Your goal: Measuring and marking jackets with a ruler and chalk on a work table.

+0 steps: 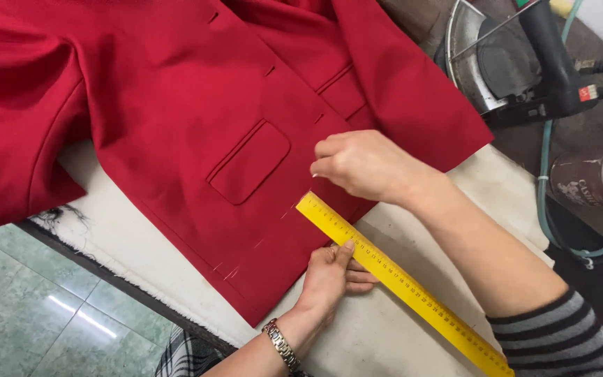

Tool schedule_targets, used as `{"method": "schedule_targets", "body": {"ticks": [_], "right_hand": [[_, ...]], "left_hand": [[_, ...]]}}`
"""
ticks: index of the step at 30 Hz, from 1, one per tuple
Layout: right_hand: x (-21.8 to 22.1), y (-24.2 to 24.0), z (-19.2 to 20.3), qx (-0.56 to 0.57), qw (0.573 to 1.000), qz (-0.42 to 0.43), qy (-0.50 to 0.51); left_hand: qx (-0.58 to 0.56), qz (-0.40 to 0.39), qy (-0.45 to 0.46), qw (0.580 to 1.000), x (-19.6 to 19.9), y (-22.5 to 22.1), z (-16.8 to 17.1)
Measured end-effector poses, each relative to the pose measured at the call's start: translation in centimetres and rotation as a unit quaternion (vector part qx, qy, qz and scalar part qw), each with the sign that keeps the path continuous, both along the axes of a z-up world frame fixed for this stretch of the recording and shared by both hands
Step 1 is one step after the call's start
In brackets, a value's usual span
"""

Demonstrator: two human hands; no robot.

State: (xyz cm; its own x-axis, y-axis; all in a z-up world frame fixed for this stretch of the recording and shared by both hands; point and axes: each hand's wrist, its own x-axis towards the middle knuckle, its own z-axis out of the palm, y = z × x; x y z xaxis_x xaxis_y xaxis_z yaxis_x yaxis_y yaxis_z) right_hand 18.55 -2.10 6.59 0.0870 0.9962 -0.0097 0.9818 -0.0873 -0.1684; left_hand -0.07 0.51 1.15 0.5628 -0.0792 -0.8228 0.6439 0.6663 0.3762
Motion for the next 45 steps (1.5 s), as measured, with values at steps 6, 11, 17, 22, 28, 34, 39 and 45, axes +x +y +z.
{"method": "schedule_targets", "body": {"ticks": [6, 11, 17, 22, 28, 34, 39, 45], "right_hand": [[1.0, -1.9, 3.8, 0.092, 0.983, -0.067, 0.145], [0.8, -2.4, 4.1, 0.096, 0.974, -0.130, 0.157], [0.8, -2.9, 3.8, 0.080, 0.963, -0.186, 0.178], [1.0, -3.3, 3.2, 0.082, 0.960, -0.194, 0.184], [1.1, -3.4, 3.1, 0.084, 0.958, -0.196, 0.192], [1.1, -3.4, 3.2, 0.084, 0.954, -0.202, 0.206], [1.6, -3.9, 2.7, 0.081, 0.954, -0.197, 0.212], [1.5, -3.8, 3.3, 0.088, 0.949, -0.206, 0.220]], "left_hand": [[0.010, -0.010, -0.076, 0.997, 1.4, -1.3, -0.2], [0.018, -0.025, -0.073, 0.997, 3.3, -1.9, -0.1], [0.044, -0.045, -0.081, 0.995, 3.6, -2.1, -0.8], [0.042, -0.025, -0.070, 0.996, 4.1, -1.6, 1.1], [0.046, 0.000, -0.051, 0.998, 4.5, -2.1, 0.8], [0.045, 0.018, -0.047, 0.998, 4.7, -2.7, 0.4], [0.047, 0.029, -0.049, 0.997, 4.6, -2.8, 0.2], [0.050, 0.029, -0.053, 0.997, 4.5, -2.8, 0.1]]}}
